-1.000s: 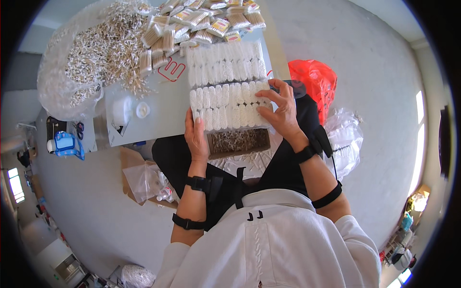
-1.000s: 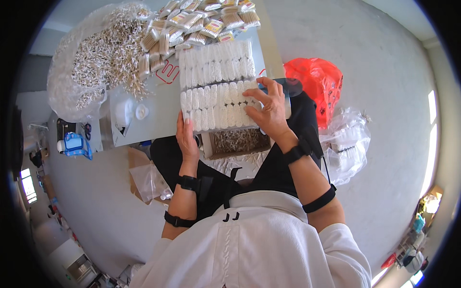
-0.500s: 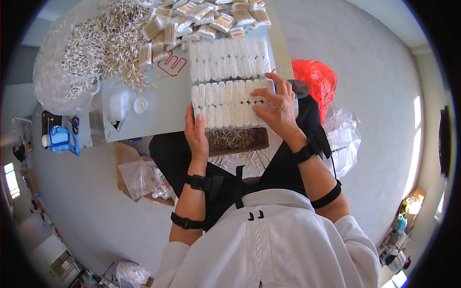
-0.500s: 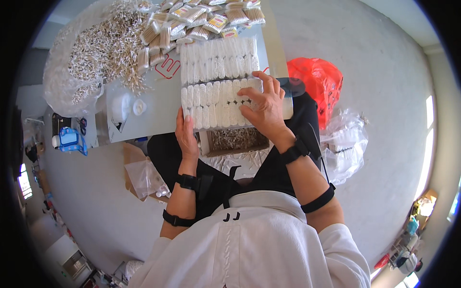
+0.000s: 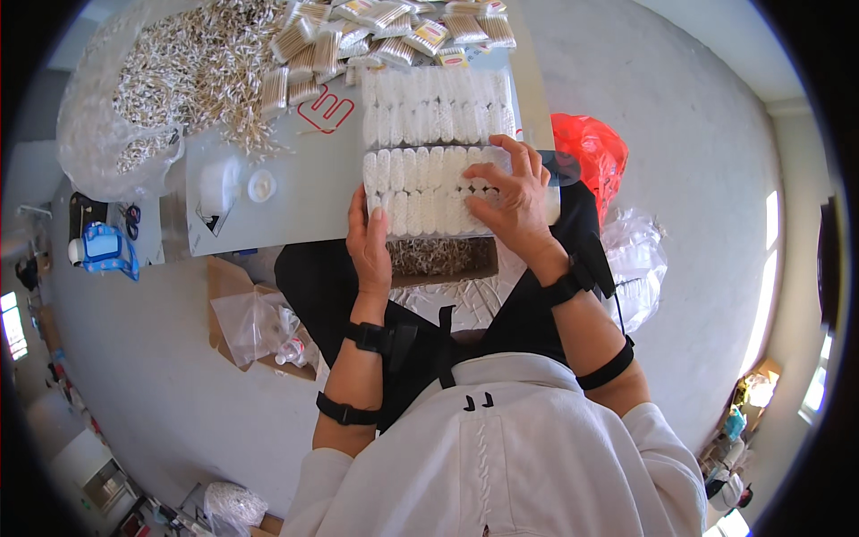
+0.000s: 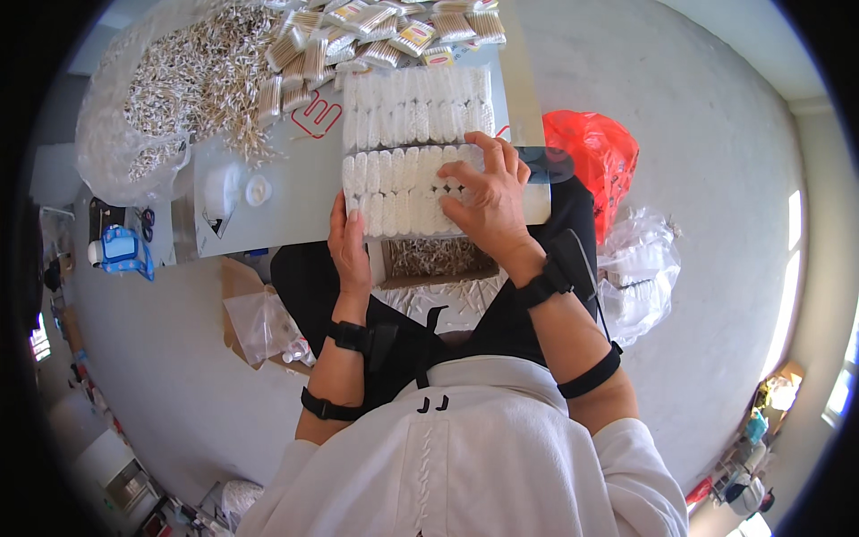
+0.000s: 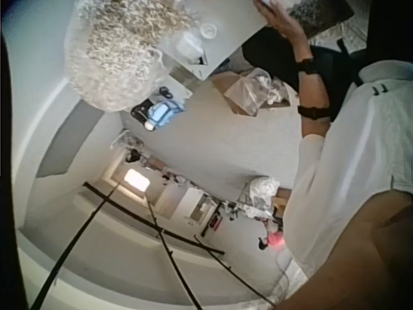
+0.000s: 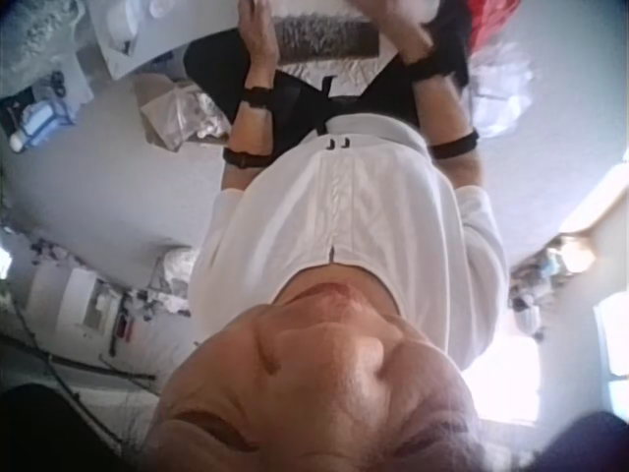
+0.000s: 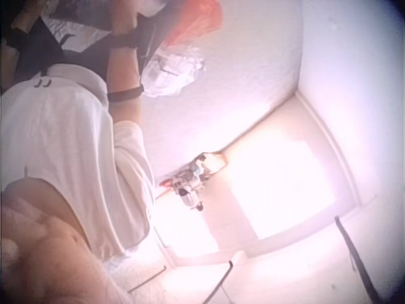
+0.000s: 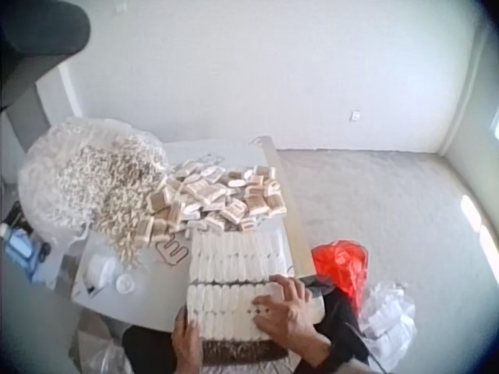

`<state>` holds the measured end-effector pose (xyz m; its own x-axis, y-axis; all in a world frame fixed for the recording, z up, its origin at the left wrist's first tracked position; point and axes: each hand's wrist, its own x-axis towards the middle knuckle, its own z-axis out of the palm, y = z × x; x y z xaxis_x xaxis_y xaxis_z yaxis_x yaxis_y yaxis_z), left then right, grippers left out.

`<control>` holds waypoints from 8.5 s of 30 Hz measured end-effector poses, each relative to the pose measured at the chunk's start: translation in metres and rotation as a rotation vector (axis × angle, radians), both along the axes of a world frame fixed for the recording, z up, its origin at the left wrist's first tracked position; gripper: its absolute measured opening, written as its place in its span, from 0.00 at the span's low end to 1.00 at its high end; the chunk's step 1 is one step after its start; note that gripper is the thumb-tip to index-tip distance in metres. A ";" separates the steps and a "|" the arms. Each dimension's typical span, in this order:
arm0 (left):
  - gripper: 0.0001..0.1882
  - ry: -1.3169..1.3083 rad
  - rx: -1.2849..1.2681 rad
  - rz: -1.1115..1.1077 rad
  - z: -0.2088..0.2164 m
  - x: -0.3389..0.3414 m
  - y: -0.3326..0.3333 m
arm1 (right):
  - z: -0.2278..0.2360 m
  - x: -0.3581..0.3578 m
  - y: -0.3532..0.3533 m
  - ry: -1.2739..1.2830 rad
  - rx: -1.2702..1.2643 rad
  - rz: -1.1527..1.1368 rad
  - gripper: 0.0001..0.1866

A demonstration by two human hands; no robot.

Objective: Packaging small boxes of cotton swabs into a clear plastic bag.

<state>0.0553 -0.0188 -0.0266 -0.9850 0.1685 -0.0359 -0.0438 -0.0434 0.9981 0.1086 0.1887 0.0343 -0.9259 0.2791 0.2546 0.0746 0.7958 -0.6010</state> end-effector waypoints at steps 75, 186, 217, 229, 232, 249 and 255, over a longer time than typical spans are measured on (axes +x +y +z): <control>0.29 -0.035 0.094 -0.009 -0.015 -0.003 -0.007 | 0.008 -0.043 -0.059 0.015 0.006 0.162 0.20; 0.27 0.012 0.079 -0.024 -0.002 -0.003 -0.005 | -0.004 -0.030 -0.049 0.152 -0.026 0.264 0.19; 0.06 0.587 -0.537 -0.355 0.167 0.009 0.096 | -0.045 0.049 0.014 0.203 -1.268 -0.369 0.27; 0.19 0.043 -0.287 0.178 0.051 -0.119 0.046 | 0.076 0.053 0.045 0.178 -1.080 -0.118 0.39; 0.24 -0.475 -0.175 0.085 0.037 -0.136 0.049 | 0.075 0.055 0.045 0.175 -1.280 -0.097 0.35; 0.23 -0.434 0.028 -0.110 0.016 -0.147 0.073 | -0.005 0.024 0.090 0.248 -1.337 -0.194 0.34; 0.26 -0.511 -0.051 -0.152 0.028 -0.131 0.086 | -0.031 -0.031 0.104 -0.065 -1.395 -0.006 0.39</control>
